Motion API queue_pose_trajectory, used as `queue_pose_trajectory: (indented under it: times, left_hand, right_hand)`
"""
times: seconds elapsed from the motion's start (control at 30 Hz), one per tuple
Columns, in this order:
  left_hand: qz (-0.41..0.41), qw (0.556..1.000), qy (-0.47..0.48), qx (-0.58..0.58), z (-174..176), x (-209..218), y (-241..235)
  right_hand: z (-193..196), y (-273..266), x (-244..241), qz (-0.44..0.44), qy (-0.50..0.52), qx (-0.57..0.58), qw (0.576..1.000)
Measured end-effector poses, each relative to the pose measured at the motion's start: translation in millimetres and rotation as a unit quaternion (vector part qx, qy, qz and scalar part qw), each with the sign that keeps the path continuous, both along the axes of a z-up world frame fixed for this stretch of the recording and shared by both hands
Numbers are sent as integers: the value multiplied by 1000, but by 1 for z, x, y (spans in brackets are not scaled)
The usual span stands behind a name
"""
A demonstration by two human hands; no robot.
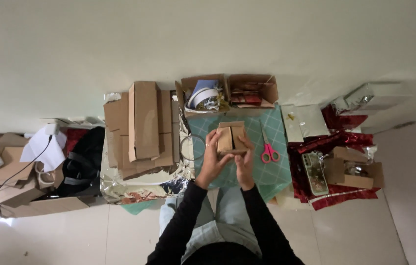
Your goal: Assembling a small brown cardboard box by folding flaps and applying tape.
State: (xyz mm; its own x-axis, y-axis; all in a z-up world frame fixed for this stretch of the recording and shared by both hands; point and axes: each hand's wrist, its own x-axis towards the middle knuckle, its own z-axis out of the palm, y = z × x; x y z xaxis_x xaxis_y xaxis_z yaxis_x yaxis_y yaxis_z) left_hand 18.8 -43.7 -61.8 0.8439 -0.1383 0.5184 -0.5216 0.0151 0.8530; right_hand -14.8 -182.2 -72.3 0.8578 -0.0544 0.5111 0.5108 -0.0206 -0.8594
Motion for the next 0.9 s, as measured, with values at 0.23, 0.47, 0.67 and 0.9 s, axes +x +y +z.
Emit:
queue_pose_trajectory:
  times: [0.23, 0.47, 0.67, 0.9]
  left_hand:
    - [-42, 997, -57, -28, 59, 9, 6]
    - [-2, 999, -43, -29, 52, 10, -1]
    - [16, 998, -48, -31, 43, 15, -3]
    - [23, 998, -49, -31, 35, 15, -7]
  right_hand:
    - [74, 20, 7, -65, -24, 1, 998]
    - [35, 25, 14, -153, 4, -2, 988]
    - [28, 18, 18, -121, 24, 92, 988]
    - [81, 4, 30, 3, 191, 211, 958]
